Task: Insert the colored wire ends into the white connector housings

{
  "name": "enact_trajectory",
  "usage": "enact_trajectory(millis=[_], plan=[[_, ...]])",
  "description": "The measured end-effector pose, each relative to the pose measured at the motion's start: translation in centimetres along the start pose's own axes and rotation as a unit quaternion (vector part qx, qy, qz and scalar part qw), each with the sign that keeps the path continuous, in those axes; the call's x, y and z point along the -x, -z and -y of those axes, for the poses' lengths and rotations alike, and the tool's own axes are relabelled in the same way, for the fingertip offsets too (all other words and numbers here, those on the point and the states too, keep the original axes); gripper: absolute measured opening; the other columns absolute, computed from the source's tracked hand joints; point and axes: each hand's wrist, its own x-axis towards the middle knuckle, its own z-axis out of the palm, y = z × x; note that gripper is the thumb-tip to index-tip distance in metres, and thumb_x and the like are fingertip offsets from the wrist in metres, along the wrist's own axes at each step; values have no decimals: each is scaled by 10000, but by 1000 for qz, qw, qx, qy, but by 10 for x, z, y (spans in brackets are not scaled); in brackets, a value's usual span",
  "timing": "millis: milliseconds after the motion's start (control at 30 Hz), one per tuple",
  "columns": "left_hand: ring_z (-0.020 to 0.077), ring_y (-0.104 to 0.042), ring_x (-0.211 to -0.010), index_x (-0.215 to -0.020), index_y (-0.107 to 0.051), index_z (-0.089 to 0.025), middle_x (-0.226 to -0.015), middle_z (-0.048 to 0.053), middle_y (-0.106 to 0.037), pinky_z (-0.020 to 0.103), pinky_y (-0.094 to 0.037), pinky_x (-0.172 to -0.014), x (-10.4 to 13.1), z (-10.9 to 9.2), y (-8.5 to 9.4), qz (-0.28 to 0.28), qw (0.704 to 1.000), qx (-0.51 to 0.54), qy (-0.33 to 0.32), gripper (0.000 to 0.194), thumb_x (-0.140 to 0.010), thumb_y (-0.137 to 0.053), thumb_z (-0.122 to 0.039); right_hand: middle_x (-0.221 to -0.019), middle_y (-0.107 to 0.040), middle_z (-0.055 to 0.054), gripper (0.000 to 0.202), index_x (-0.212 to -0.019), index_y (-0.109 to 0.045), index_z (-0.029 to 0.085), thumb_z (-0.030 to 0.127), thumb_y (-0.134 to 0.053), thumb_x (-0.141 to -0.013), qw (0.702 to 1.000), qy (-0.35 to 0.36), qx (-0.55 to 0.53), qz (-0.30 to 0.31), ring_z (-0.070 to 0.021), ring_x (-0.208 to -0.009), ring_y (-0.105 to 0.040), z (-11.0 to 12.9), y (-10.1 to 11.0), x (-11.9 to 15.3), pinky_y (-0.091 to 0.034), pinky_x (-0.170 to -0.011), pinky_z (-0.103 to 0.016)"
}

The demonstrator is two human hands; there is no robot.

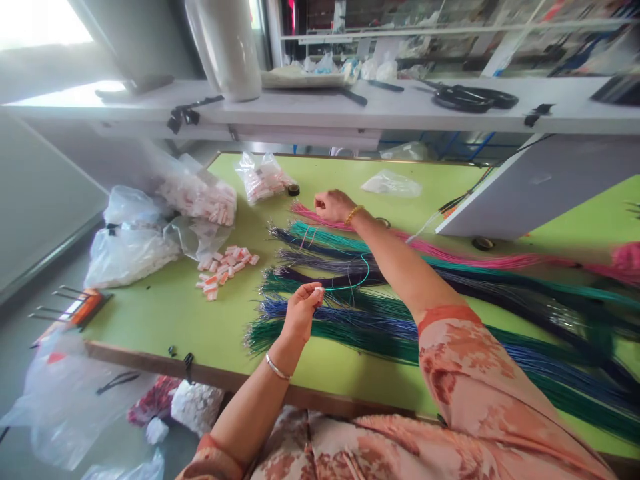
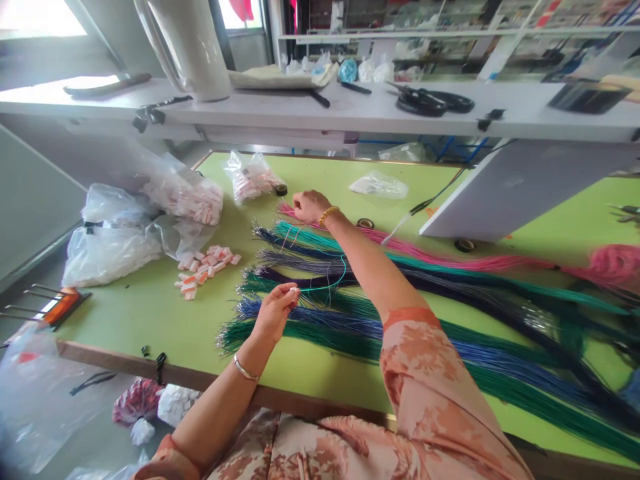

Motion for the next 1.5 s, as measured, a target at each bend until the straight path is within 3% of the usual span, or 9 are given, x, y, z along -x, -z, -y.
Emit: enact_trajectory(millis=[100, 300, 467, 600, 767, 933, 1100, 1500], plan=[[75, -541, -636, -837, -704, -132, -731, 28, -676, 239, -404, -659, 2, 0, -1, -5, 1000, 3, -1, 380, -545, -872, -308, -769, -695, -86, 73, -730, -682, 133, 97, -632, -693, 998, -52, -4, 23, -169, -723, -595, 8, 4, -1, -451, -721, -294], [84, -556, -659, -825, -705, -140, -728, 23, -673, 250, -411, -690, 1, 1, -1, -9, 1000, 7, 0, 372, -536, -879, -294, -734, -652, -35, 98, -800, -651, 122, 153, -584, -736, 983, 62, -174, 6, -115, -660, -539, 41, -1, 3, -435, -668, -257], [84, -551, -661, -834, -701, -139, -738, 22, -670, 251, -413, -684, 1, 1, -1, -4, 1000, 21, -9, 368, -549, -877, -292, -658, -594, 2, 104, -764, -612, 137, 237, -589, -746, 959, 100, -264, 35, -101, -612, -502, 65, -12, 26, -414, -633, -250], [65, -535, -644, -829, -693, -140, -762, 15, -669, 232, -408, -654, 0, 2, -3, 7, 998, 47, -29, 353, -562, -873, -284, -675, -590, 3, 166, -759, -608, 144, 309, -599, -754, 942, 101, -318, 21, -99, -615, -483, 65, -16, 69, -399, -612, -242], [50, -517, -616, -816, -692, -151, -745, -8, -654, 218, -424, -653, -2, 2, -4, 25, 994, 99, -35, 324, -561, -869, -243, -636, -567, 19, 193, -759, -624, 153, 346, -606, -759, 935, 45, -350, 47, -87, -566, -442, 61, -18, 133, -370, -555, -226], [54, -528, -637, -823, -680, -156, -744, -12, -633, 211, -432, -664, -4, 1, -2, 37, 994, 106, -3, 274, -607, -840, -205, -621, -579, 19, 142, -726, -620, 157, 298, -611, -724, 935, -5, -354, 30, -83, -542, -442, 52, -32, 172, -357, -525, -214], [51, -520, -614, -850, -679, -155, -760, -11, -635, 209, -430, -645, -6, 0, -1, 33, 995, 94, 22, 275, -621, -828, -184, -566, -516, 43, 87, -716, -596, 167, 254, -602, -710, 946, -10, -325, 7, -73, -503, -377, 48, -45, 191, -296, -481, -204], [50, -550, -628, -861, -668, -150, -757, -12, -642, 189, -435, -637, -7, 2, 0, 23, 995, 93, 34, 281, -622, -815, -149, -616, -531, 21, 54, -689, -566, 182, 225, -572, -721, 965, 14, -256, -59, -89, -540, -403, 49, -56, 202, -334, -533, -227]])
